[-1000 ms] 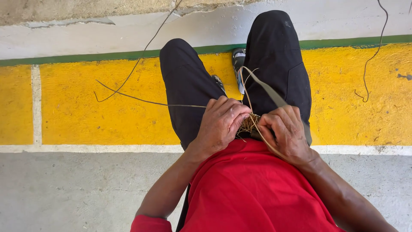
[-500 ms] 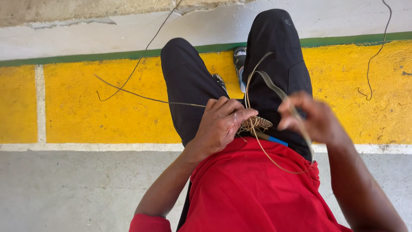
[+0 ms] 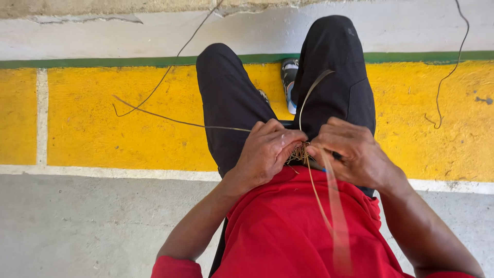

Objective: Weaving a circular object using dried plant fibers and a small pick tool.

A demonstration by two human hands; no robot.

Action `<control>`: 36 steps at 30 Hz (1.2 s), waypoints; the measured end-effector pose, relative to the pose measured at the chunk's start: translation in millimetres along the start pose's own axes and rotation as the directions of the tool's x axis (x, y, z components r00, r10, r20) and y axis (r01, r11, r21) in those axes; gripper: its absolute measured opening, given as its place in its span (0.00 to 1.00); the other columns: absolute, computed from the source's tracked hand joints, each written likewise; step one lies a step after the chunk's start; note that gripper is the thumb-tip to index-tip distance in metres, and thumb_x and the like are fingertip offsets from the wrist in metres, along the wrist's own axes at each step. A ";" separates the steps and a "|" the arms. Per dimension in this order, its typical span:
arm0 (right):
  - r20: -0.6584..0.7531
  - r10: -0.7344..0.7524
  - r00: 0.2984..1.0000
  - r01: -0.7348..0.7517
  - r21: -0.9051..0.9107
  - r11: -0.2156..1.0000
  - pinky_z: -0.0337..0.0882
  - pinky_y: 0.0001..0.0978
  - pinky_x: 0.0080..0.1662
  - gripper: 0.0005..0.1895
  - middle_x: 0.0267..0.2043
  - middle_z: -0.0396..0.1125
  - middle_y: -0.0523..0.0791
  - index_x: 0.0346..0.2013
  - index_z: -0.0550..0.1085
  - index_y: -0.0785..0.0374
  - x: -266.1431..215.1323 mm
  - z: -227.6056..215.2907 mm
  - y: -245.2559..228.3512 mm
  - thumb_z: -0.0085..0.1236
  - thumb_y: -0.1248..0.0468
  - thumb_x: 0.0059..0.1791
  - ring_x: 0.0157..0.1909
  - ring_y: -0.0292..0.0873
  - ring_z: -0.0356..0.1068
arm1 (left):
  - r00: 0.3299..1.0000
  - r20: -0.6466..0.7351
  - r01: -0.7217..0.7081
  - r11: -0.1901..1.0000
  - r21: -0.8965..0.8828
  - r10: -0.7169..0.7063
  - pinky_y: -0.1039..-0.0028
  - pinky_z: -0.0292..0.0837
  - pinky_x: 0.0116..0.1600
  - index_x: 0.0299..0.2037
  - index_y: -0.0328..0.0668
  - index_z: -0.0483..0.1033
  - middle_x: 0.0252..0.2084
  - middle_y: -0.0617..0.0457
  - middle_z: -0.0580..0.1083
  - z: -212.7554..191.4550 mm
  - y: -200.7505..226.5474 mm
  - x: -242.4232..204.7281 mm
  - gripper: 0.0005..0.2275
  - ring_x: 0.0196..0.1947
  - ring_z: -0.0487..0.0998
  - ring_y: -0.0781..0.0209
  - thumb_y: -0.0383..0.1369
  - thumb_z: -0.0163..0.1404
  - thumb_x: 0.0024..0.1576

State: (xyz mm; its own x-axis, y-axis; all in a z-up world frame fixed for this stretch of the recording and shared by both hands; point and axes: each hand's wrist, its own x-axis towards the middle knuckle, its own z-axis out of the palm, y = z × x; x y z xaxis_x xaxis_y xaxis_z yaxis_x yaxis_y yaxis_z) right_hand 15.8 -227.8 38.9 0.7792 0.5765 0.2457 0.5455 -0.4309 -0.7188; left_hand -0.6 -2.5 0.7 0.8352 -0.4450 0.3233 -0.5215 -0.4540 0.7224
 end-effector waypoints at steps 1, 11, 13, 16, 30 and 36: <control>0.003 0.003 1.000 -0.003 -0.013 1.000 0.67 0.39 0.34 0.09 0.24 0.65 0.44 0.30 0.76 0.63 -0.7 -0.7 -3.5 0.63 0.61 0.49 0.30 0.42 0.65 | 1.000 0.013 0.021 1.000 -0.003 -0.021 0.71 0.61 0.48 0.51 0.47 0.79 0.39 0.61 0.79 0.3 1.2 -0.6 0.09 0.41 0.73 0.64 0.30 0.56 0.61; -0.047 0.053 0.998 -0.046 0.135 0.990 0.72 0.33 0.37 0.06 0.31 0.73 0.42 0.36 0.79 0.63 -1.5 -8.2 14.9 0.65 0.64 0.48 0.34 0.39 0.72 | 1.000 0.024 0.015 0.998 -0.066 -0.013 0.72 0.61 0.50 0.52 0.51 0.81 0.47 0.63 0.81 2.4 -1.6 -4.1 0.13 0.41 0.71 0.67 0.26 0.56 0.59; -0.056 0.055 0.997 -0.047 0.135 0.990 0.72 0.33 0.38 0.06 0.33 0.73 0.42 0.36 0.79 0.63 -2.0 -4.7 16.5 0.65 0.64 0.48 0.35 0.39 0.73 | 0.998 0.045 0.038 0.998 -0.046 -0.036 0.72 0.60 0.49 0.52 0.51 0.82 0.45 0.63 0.81 3.0 -3.0 -2.0 0.12 0.41 0.71 0.66 0.27 0.56 0.59; -0.061 0.064 0.996 -0.055 0.130 0.990 0.73 0.33 0.40 0.07 0.34 0.74 0.43 0.37 0.78 0.63 -4.5 0.3 15.8 0.65 0.64 0.47 0.37 0.39 0.73 | 0.996 0.062 0.060 0.998 -0.025 -0.059 0.72 0.60 0.48 0.51 0.49 0.82 0.43 0.61 0.82 4.6 -3.6 -0.9 0.10 0.40 0.71 0.65 0.28 0.55 0.61; 0.031 0.131 0.991 -0.135 0.260 0.956 0.75 0.33 0.37 0.08 0.33 0.74 0.45 0.36 0.78 0.63 -6.8 11.7 54.9 0.59 0.61 0.51 0.34 0.41 0.74 | 0.999 0.034 0.010 1.000 -0.028 -0.009 0.73 0.60 0.49 0.51 0.51 0.82 0.45 0.63 0.81 0.2 0.8 -3.3 0.11 0.40 0.71 0.65 0.28 0.55 0.60; 0.022 0.099 0.995 -0.089 -0.292 0.952 0.66 0.37 0.25 0.19 0.17 0.64 0.45 0.19 0.73 0.62 19.1 17.0 121.6 0.54 0.59 0.54 0.21 0.42 0.65 | 0.997 0.027 -0.065 0.997 -0.040 0.066 0.73 0.60 0.50 0.52 0.53 0.81 0.48 0.64 0.81 2.2 -4.1 -5.8 0.12 0.41 0.71 0.66 0.28 0.56 0.59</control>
State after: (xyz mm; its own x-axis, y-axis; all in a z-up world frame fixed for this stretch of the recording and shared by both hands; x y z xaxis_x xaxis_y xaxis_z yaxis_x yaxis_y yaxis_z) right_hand 91.8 -257.4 -54.9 0.8226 0.5460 0.1587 0.5406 -0.6644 -0.5161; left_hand -3.6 0.2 -5.6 0.7937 -0.4946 0.3541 -0.5675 -0.3927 0.7237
